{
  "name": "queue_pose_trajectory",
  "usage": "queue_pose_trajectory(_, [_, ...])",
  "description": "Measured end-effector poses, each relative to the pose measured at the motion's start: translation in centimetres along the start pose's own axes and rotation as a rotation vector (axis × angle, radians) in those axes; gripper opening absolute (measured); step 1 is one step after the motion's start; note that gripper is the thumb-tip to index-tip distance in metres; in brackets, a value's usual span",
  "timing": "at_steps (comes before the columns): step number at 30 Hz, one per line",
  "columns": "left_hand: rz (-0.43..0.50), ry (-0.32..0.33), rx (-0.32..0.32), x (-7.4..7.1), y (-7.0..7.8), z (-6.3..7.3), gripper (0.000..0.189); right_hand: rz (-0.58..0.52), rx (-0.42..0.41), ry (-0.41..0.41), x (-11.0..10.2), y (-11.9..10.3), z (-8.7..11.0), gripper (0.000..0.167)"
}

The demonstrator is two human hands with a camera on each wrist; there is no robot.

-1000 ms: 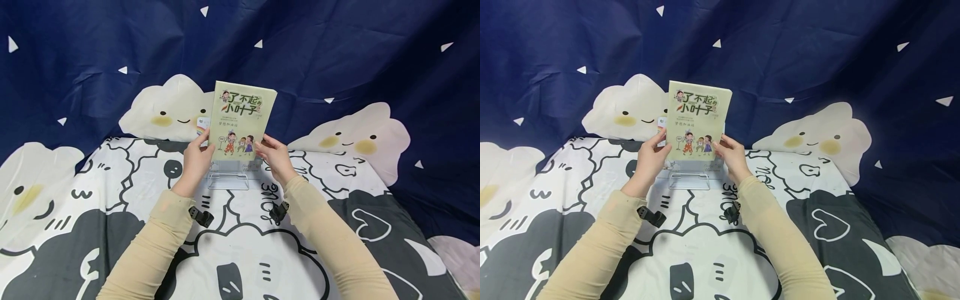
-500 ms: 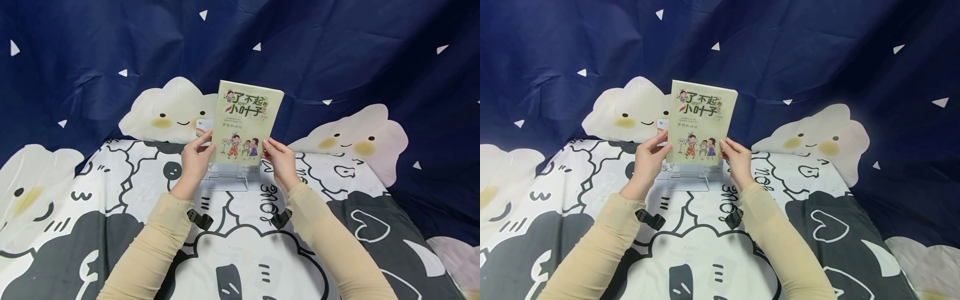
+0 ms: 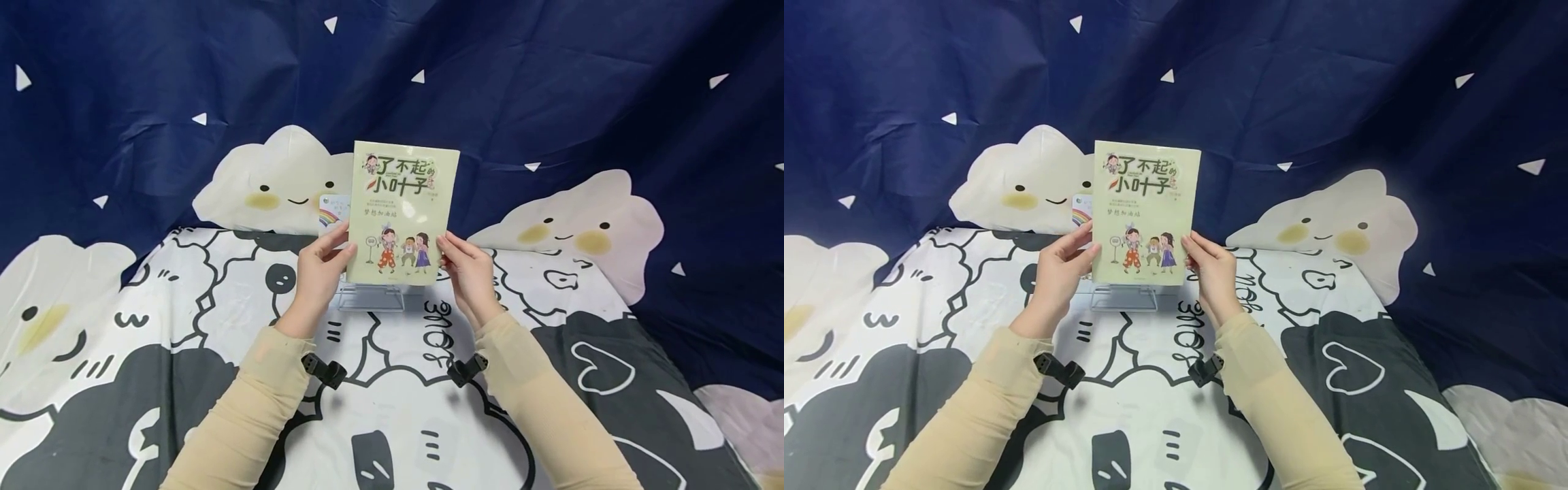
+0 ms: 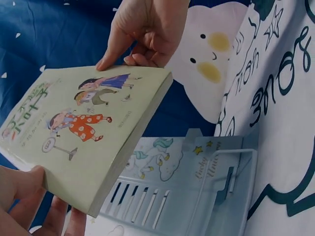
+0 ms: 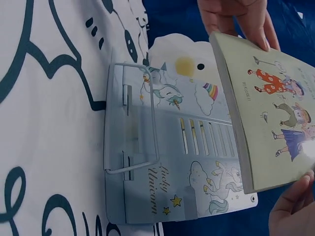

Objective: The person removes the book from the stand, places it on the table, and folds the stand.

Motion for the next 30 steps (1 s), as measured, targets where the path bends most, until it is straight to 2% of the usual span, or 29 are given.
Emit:
queue_pose_trajectory(9, [0.032, -0.038, -0.045, 0.0, -0.7, 1.1, 0.045, 0.018, 0.03, -0.008, -0.5, 0.1, 1.1, 0.043])
queue_pose_trajectory(16, [0.006, -0.07, -0.107, 0.4, -1.7, 2.0, 0.046, 0.026, 0.036, 0.027, -1.4, 0.5, 2.0, 0.022])
queue_pose_trajectory(20, [0.017, -0.085, -0.143, 0.6, -2.3, 2.5, 0.046, 0.064, 0.052, 0.037, -1.9, 0.6, 2.5, 0.033])
queue_pose_trajectory(23, [0.011, -0.098, -0.142, 0.7, -2.2, 2.8, 0.045, 0.089, 0.067, 0.038, -2.3, 0.8, 2.9, 0.043])
queue_pose_trajectory(30, [-0.016, -0.11, -0.145, 0.7, -2.2, 3.4, 0.044, 0.121, 0.091, 0.047, -3.0, 1.1, 3.6, 0.044])
Point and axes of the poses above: each hand's wrist, its own z-axis away from the middle knuckle, its own x-axis out of the palm, y = z × x, the point moved 6 cm from there along -z, towards the middle knuckle, and after that the axes turned 1 degree about -z, right-handed, at the moved point
